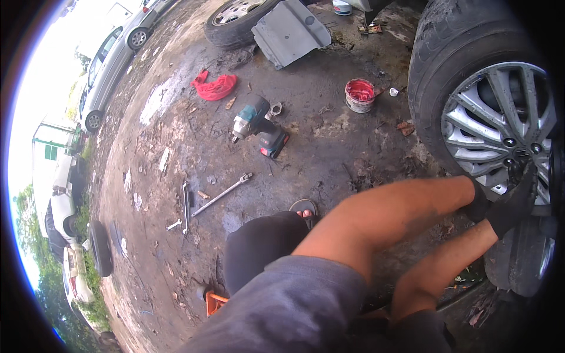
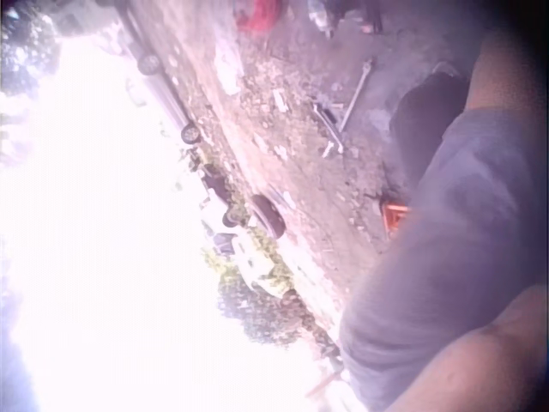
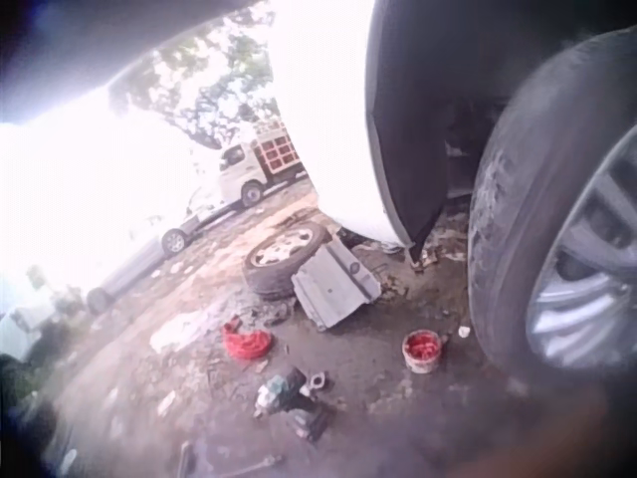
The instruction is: The person puts on black gloves and works on a white car with the hood open. They lift a tire and wheel assembly and mount it onto the front hub of the car. They then hand-tighten the lug nuts onto the wheel studs and place a green tool case on the ground.
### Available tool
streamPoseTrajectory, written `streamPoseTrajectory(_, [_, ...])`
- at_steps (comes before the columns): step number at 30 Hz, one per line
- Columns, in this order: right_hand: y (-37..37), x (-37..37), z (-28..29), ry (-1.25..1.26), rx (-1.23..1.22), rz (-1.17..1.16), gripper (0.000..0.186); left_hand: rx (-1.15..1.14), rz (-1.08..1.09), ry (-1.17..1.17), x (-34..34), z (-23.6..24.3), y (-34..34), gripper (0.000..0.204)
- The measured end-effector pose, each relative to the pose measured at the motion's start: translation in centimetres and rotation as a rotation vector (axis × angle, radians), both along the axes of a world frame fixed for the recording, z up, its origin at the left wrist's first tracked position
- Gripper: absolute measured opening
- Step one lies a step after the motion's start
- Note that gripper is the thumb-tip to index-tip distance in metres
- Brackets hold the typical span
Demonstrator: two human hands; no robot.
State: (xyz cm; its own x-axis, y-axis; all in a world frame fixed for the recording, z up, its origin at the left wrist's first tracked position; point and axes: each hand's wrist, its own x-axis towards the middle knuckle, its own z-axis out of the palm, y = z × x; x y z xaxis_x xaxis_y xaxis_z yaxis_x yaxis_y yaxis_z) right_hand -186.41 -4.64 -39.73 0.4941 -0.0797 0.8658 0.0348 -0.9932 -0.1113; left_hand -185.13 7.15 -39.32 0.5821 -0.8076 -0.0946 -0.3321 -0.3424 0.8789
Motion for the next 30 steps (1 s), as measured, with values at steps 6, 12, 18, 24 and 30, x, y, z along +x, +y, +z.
streamPoseTrajectory(6, [1.7,1.4,-1.6,-0.017,0.429,0.234,0.039,0.492,-0.255,-0.236,-0.2,6.2,16.5,0.055])
streamPoseTrajectory(12, [-0.1,2.1,-0.8,-0.098,1.292,0.439,0.033,0.526,0.531,-0.523,3.3,0.8,39.7,0.084])
streamPoseTrajectory(18, [3.6,2.1,-0.6,-0.077,1.142,0.447,0.030,0.647,0.986,-0.217,-0.4,-6.7,56.3,0.093])
streamPoseTrajectory(24, [6.6,-0.1,0.9,0.306,0.906,1.106,0.034,0.825,1.131,-0.248,-1.4,-5.8,52.6,0.075])
streamPoseTrajectory(30, [11.5,-0.4,0.2,0.639,0.888,1.147,0.049,0.774,1.239,-0.302,-2.6,-6.4,51.6,0.075])
